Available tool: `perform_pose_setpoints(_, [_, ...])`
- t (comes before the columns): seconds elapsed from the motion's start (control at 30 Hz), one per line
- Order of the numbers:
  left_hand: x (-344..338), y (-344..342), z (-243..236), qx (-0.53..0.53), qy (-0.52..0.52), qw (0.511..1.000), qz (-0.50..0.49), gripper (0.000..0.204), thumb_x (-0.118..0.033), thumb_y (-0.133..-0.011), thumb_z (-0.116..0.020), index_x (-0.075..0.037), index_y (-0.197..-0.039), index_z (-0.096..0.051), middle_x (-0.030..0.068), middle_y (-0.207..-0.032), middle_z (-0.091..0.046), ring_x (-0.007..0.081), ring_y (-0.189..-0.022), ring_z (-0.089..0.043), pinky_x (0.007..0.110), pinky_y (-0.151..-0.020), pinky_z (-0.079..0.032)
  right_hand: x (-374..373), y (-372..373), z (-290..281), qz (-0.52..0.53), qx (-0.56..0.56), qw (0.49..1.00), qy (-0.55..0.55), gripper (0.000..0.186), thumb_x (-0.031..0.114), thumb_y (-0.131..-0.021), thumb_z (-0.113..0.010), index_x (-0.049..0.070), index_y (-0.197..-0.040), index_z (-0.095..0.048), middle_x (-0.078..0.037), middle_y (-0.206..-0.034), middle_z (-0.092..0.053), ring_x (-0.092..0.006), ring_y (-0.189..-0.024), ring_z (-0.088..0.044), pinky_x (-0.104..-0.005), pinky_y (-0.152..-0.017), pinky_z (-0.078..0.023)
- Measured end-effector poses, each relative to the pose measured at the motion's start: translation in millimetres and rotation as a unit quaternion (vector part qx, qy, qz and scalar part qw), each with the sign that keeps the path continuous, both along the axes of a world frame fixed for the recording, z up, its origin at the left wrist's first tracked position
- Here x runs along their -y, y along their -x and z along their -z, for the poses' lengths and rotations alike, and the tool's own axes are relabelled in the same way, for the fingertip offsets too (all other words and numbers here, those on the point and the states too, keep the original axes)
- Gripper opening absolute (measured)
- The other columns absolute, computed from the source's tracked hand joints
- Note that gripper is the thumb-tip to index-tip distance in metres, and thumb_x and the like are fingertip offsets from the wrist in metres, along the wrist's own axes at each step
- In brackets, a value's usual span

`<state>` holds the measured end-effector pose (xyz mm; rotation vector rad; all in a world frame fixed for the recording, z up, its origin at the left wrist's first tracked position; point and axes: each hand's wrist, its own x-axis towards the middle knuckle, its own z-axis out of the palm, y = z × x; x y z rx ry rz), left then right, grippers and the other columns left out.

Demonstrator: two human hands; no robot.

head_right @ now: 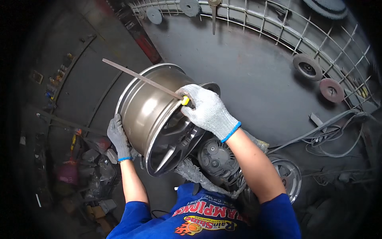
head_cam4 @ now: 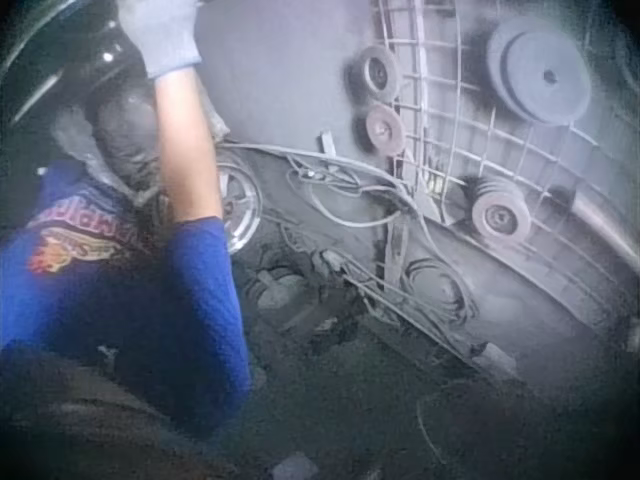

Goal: The person uses a powered angle grinder on a metal wheel rim and then scrapes the edges of two different wheel rims with a hand file.

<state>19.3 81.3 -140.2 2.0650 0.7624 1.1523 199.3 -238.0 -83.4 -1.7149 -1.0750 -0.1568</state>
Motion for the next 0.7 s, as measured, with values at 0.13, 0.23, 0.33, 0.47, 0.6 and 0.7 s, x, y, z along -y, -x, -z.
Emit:
perform_pose_setpoints(0.13, [5.6,-4.0,-7.3,-0.023,-0.009,1.0,-0.008,0.05,-0.04,-0.106,-0.068,0.008,-0.092,-0.07,0.0094,-0.072,-0.061,0.0139,-0.068,-0.052,0.036,-0.063,-0.045,1.4,-3.2,4.8,-0.015,-0.075,0.997,-0.003,0.044,0.009,-0.081,-0.079,0.004,-0.123,-0.068,-0.018,-0.115,-0.073,-0.0362,-0.105,-0.072,-0.0411,-0.094,-0.058])
perform_pose_setpoints(0.23, [7.0,-7.9,-3.3,0.032,-0.063,0.997,-0.017,0.051,-0.041,-0.104,-0.07,0.007,-0.089,-0.069,0.0099,-0.068,-0.059,0.016,-0.065,-0.049,0.036,-0.061,-0.043,1.0,-6.0,1.7,0.007,-0.08,0.996,0.032,0.044,0.008,-0.08,-0.079,0.005,-0.123,-0.07,-0.017,-0.112,-0.074,-0.0306,-0.1,-0.073,-0.0371,-0.091,-0.058])
perform_pose_setpoints(0.33, [7.0,-3.7,-1.8,0.021,-0.028,0.999,-0.016,0.048,-0.04,-0.104,-0.071,0.005,-0.088,-0.07,0.0096,-0.068,-0.061,0.0154,-0.064,-0.048,0.037,-0.061,-0.043,6.1,-4.6,-5.0,0.01,-0.081,0.996,0.045,0.047,0.008,-0.079,-0.081,0.004,-0.125,-0.07,-0.014,-0.11,-0.075,-0.0281,-0.097,-0.072,-0.0344,-0.09,-0.058])
perform_pose_setpoints(0.47, [8.5,-4.5,-3.8,0.019,-0.044,0.998,-0.031,0.047,-0.041,-0.103,-0.073,0.003,-0.084,-0.069,0.0074,-0.065,-0.055,0.0124,-0.064,-0.044,0.035,-0.059,-0.041,3.2,-3.4,-1.7,0.004,-0.112,0.993,0.041,0.046,0.007,-0.079,-0.081,0.004,-0.123,-0.071,-0.015,-0.113,-0.075,-0.0284,-0.098,-0.073,-0.0346,-0.091,-0.058])
perform_pose_setpoints(0.6, [4.0,-3.1,3.6,0.013,-0.027,0.999,-0.045,0.051,-0.043,-0.101,-0.075,0.002,-0.079,-0.065,0.0134,-0.065,-0.051,0.0162,-0.061,-0.043,0.038,-0.058,-0.04,4.1,-5.6,-2.5,-0.002,-0.054,0.998,0.033,0.046,0.006,-0.077,-0.081,0.003,-0.122,-0.071,-0.016,-0.117,-0.075,-0.0294,-0.104,-0.074,-0.0355,-0.095,-0.058])
perform_pose_setpoints(0.7, [1.8,-8.9,5.9,0.031,-0.046,0.998,-0.037,0.052,-0.043,-0.1,-0.074,0.003,-0.079,-0.064,0.0163,-0.066,-0.052,0.0198,-0.06,-0.044,0.04,-0.058,-0.04,4.1,-6.8,-6.3,0.004,-0.074,0.996,0.052,0.044,0.006,-0.078,-0.079,0.002,-0.12,-0.07,-0.018,-0.121,-0.074,-0.0333,-0.111,-0.073,-0.0388,-0.097,-0.058])
